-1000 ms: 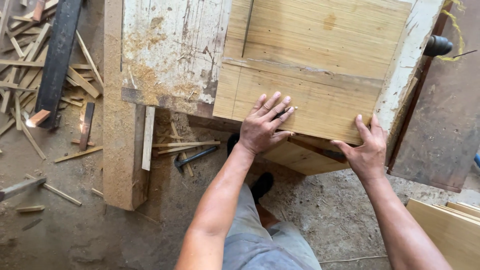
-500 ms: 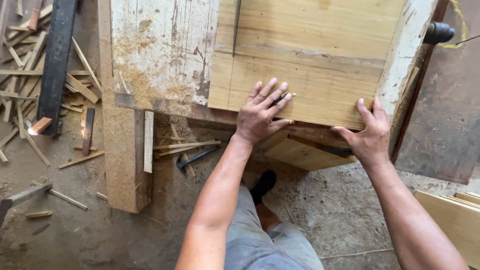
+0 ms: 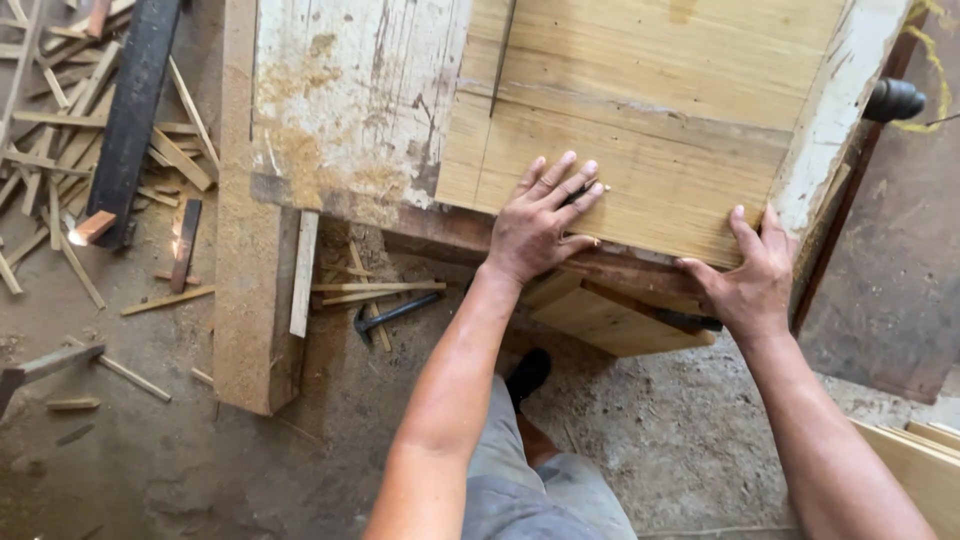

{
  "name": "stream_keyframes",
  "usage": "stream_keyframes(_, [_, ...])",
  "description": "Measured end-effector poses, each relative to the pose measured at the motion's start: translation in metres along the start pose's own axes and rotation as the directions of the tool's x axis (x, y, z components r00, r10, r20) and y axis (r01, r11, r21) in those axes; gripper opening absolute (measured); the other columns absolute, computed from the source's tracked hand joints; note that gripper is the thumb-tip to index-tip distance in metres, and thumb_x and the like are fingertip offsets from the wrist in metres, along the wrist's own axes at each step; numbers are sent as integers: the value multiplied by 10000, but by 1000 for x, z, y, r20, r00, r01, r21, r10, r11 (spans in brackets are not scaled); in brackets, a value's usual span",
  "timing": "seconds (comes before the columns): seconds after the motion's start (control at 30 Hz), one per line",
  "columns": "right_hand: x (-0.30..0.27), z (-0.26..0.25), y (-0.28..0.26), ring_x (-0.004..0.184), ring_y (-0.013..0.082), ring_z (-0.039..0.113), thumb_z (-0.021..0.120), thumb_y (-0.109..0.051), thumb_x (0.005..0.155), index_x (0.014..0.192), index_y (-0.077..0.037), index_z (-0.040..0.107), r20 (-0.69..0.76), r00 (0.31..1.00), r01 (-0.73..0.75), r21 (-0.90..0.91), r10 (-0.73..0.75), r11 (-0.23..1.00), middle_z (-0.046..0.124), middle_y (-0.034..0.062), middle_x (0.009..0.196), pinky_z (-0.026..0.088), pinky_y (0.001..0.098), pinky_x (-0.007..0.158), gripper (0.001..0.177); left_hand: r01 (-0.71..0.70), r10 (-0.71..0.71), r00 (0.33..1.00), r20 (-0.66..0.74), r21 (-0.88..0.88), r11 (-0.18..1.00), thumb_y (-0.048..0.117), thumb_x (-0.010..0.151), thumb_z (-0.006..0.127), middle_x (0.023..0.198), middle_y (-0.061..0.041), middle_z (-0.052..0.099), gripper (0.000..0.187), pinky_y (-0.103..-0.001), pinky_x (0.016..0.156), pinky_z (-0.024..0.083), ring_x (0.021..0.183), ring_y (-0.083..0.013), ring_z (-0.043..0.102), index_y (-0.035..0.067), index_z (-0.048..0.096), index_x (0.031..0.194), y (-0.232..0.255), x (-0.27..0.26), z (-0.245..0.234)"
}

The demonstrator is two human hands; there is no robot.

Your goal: Measuring, marking, and cutting a wooden board using a table saw in a workshop environment.

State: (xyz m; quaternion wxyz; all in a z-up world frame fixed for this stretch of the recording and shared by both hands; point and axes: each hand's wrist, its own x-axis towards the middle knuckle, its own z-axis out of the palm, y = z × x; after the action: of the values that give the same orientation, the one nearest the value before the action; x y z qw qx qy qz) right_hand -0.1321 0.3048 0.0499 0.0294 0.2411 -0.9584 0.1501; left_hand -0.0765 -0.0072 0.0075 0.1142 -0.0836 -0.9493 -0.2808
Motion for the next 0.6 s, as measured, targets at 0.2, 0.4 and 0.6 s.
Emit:
stream_keyframes(0.2, [10,-3,-1,1338,457,521,960,-375,749,1361,45,650,22,999,-28,4,28,1000,517,329,1483,458,527,1146,805,-9,9,1000,8,-19,1000,514,745,850,1586,38,481,760,-461,1296,250,1526,-225,365,247,625,1420,-6,13,-1])
stream_keyframes(0.4, [23,-6,-2,1317,452,528,966,-355,737,1354,45,647,10,1000,-20,18,20,1000,526,316,1507,468,516,1127,801,4,-4,1000,15,-17,1000,507,713,853,1577,56,489,775,-453,1298,257,1521,-203,368,266,631,1416,-10,25,-2])
stream_keyframes(0.6, [26,-3,10,1337,452,520,970,-365,746,1350,52,639,26,999,26,-24,-25,999,529,317,1440,472,525,1137,805,19,-20,999,33,5,1000,495,750,856,1592,34,470,770,-475,1301,208,1532,-220,331,252,610,1438,-7,33,1])
